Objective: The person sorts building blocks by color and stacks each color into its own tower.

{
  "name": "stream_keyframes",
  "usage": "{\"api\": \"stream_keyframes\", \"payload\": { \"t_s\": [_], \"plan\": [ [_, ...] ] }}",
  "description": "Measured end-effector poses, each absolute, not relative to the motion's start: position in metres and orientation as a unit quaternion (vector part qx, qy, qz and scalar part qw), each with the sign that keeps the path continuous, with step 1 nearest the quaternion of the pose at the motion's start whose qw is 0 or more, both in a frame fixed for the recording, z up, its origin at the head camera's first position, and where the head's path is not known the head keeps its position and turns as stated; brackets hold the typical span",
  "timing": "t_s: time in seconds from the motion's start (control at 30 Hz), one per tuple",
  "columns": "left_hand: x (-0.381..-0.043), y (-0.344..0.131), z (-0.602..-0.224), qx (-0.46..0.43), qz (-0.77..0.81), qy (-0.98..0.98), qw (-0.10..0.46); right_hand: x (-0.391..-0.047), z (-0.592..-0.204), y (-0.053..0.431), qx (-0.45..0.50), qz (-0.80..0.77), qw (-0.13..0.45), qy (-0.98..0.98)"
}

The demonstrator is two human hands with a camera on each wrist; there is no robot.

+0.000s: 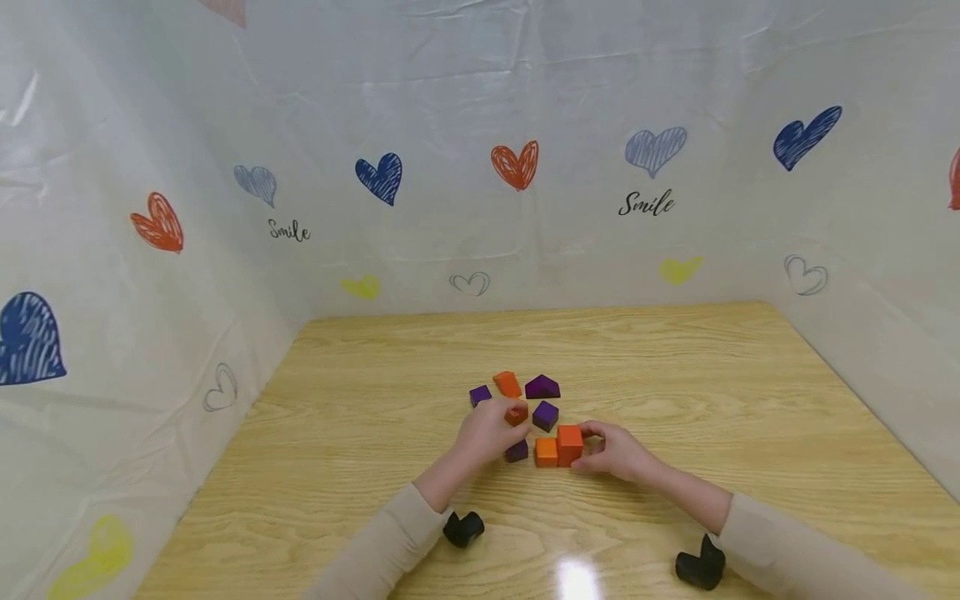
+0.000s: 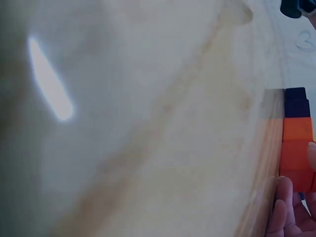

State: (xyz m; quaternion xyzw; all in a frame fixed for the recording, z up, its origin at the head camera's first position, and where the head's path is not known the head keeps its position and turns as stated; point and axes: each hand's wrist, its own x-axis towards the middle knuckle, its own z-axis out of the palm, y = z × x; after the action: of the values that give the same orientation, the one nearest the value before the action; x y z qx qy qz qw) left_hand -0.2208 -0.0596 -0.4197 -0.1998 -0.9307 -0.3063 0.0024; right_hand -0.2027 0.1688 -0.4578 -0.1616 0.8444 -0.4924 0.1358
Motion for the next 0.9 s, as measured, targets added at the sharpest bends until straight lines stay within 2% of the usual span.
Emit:
{"api": "stream_keyframes", "payload": {
  "t_s": [0.2,0.6,0.9],
  "plan": [
    [-0.233,-0.066,-0.421,-0.174,-0.301,-0.938,0.014,-0.204,-0.462,0.168,-0.154,-0.506,0.133,0.838],
    [-0.246,-0.058,-0.424,-0.111,-0.216,-0.969,-0.032,-0.204,-0.464,0.168,-0.153,-0.501,0.123,0.843],
    [-0.250,-0.051,-0.430,-0.077,-0.186,-0.979,-0.032,-0.204,-0.466,0.169,-0.154,-0.493,0.120,0.848]
  ]
}}
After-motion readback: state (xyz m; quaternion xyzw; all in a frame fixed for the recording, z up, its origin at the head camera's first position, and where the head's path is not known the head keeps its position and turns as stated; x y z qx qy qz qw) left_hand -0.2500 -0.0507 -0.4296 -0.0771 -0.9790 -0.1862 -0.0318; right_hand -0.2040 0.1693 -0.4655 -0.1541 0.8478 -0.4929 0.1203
